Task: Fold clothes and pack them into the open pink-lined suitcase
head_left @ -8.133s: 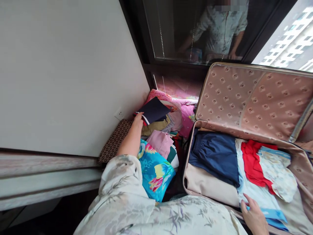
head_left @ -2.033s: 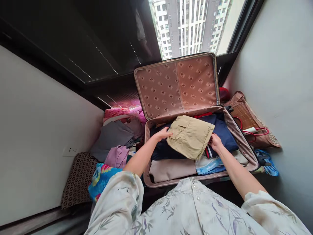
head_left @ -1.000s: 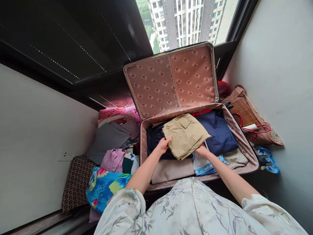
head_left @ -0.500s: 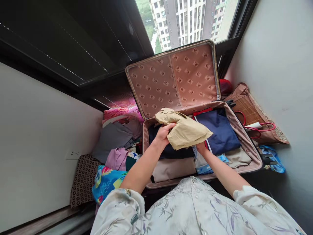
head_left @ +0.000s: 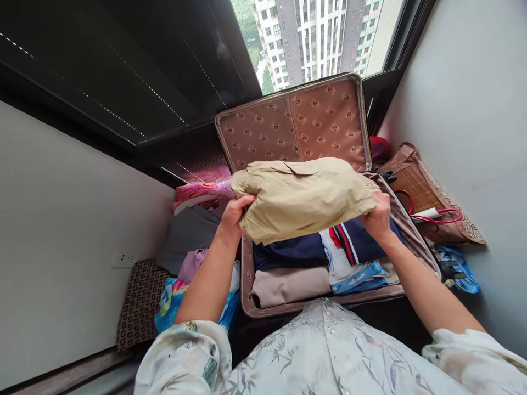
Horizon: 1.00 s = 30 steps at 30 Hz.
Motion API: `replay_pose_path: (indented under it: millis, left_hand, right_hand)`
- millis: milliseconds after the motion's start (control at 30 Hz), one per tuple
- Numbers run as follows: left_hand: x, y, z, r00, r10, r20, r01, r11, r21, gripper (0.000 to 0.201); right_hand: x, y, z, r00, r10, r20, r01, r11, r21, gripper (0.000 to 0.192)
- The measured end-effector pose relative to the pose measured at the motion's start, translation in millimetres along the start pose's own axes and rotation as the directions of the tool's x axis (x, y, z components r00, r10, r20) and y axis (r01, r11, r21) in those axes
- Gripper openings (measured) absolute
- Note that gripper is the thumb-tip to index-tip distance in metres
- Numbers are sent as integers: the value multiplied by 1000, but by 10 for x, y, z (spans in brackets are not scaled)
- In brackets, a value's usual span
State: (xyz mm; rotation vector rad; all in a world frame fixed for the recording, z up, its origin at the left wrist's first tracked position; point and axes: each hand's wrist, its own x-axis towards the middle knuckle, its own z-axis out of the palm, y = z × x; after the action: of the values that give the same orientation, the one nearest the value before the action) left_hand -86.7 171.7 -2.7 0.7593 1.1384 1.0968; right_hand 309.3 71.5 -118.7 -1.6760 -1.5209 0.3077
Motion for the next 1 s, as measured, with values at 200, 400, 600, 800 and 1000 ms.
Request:
replay_pose_path:
  millis: [200,400,600,800,1000]
  left_hand:
    - [136,-1306,-606,950,-245,-195,307,852,425,43]
    - [177,-1872,-766,928,-55,-367,273,772,573,66]
    - [365,-1671,-840,962,219,-162,54,430,901,76]
    - [122,-1959,-636,972,163,169,-137,-193,972,75]
    - [378,-2450,-630,979,-69,194,-204,-193,960,70]
  right_hand:
    - [-741,316,104,930,67,363,202,730,-653,59]
    - [-926,283,436,870,60,490,281,756,-591,71]
    - [-524,112,924,882,68,466,250,770,-586,68]
    - [-532,291,1404,862,168,478,184,775,-605,71]
    - [-543,460,1675,862,147,484,219,754,-619,69]
